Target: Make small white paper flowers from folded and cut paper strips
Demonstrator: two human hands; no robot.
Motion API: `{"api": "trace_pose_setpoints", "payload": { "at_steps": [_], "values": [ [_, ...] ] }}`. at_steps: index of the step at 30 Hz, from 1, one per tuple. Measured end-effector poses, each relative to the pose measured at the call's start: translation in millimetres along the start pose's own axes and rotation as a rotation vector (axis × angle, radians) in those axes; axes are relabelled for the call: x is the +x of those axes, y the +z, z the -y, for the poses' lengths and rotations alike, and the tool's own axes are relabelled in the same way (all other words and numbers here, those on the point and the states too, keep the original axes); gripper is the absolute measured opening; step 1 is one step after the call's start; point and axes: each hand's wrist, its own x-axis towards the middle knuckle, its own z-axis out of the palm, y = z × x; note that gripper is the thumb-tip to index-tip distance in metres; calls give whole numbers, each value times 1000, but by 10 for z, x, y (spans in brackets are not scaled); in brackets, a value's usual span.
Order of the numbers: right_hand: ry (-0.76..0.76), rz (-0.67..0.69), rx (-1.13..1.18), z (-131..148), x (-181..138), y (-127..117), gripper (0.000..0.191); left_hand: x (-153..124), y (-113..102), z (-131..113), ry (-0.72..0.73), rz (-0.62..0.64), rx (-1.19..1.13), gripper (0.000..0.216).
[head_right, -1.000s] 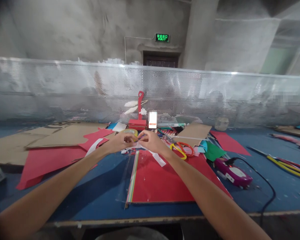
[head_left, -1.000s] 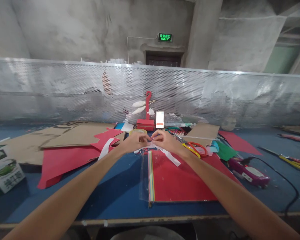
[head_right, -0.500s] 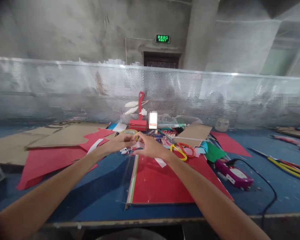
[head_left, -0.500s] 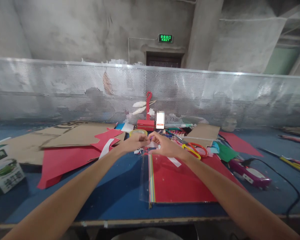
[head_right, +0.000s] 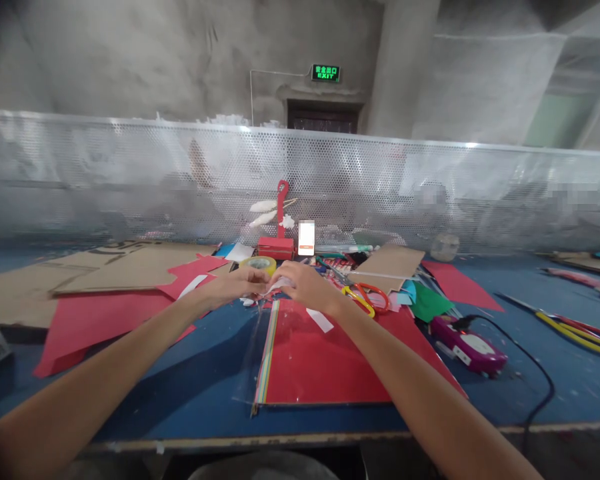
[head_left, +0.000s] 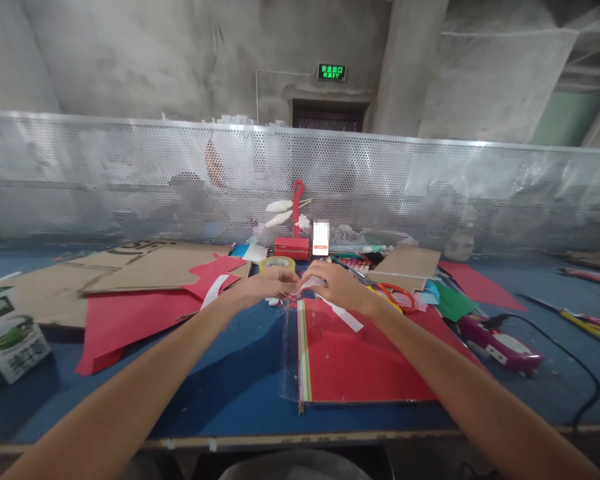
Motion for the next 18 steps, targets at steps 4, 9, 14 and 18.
{"api": "trace_pose_setpoints", "payload": {
  "at_steps": [4,9,14,18],
  "values": [
    [-2,-5,-6,1,-3,-23,14,-10,0,-9,-17,19,-9,15],
    [11,-3,29,10,-8,-55,11,-28,4,-29,-22,33,-18,17],
    [46,-21,105,10,-22,-91,12,-68,9,-83,-13,40,-69,18],
    [48,-39,187,-19,-29,-114,12,-78,20,-129,1,-5,-33,21]
  ]
}}
